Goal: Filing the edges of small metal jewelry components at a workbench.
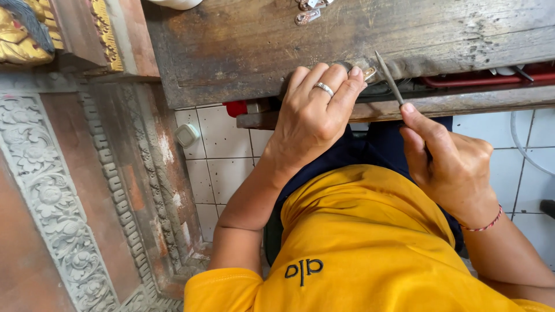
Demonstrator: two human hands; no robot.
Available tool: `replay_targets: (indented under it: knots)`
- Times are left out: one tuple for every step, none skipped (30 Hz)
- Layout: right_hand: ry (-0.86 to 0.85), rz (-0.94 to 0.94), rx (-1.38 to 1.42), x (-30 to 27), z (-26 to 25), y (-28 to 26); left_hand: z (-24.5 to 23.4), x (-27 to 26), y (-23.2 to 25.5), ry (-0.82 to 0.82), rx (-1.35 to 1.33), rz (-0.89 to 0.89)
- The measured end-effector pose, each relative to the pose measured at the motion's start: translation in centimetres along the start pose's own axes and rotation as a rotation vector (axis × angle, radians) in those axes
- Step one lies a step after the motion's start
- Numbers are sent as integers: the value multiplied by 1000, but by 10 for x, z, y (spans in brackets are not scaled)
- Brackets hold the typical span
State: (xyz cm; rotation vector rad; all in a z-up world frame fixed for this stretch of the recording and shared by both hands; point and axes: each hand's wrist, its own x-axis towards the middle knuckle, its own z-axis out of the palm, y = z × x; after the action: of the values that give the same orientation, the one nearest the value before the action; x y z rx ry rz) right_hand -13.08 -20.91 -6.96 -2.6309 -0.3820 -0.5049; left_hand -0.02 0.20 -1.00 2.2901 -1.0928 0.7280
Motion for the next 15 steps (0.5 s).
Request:
replay_targets:
  knots:
    - [-28, -9, 25, -2, -2, -1, 0, -1, -1, -21, 27, 17]
    - [-57, -18, 50, -3, -5, -2, 1, -2, -2, -41, 53, 34]
    - [-59, -16, 49, -5, -6, -3, 2, -3, -2, -41, 50, 33]
    - [-74, -9, 61, -8, -7, -4, 3, -3, -2, -28, 53, 40]
    - [-88, -4, 74, -10, -7, -4, 4, -4, -2, -15, 59, 47]
    - [-90, -4, 74, -7, -8, -5, 5, -4, -1, -16, 58, 45]
    - [-110, 8, 31, -3, -8, -7, 5, -4, -1, -3, 51, 42]
    - [-129, 20, -11, 0, -8, -8, 6, -4, -1, 10, 43, 40]
    - [-130, 21, -12, 7, -6, -9, 6, -4, -1, 10, 43, 39]
    - [-105, -3, -9, 15, -3, -10, 6, -3, 0, 6, 31, 33]
    - [-81, -25, -7, 22, -2, -11, 5, -3, 1, 1, 19, 26]
    - [-84, -24, -7, 24, 2, -11, 6, -4, 3, 0, 17, 25]
    - [-64, -33, -33, 28, 6, -11, 7, -3, 4, 18, -3, 2]
    - [-45, -42, -59, 31, 10, -11, 8, -3, 5, 37, -22, -22]
    - [-42, -44, -62, 28, 10, -9, 8, -3, 5, 40, -22, -20]
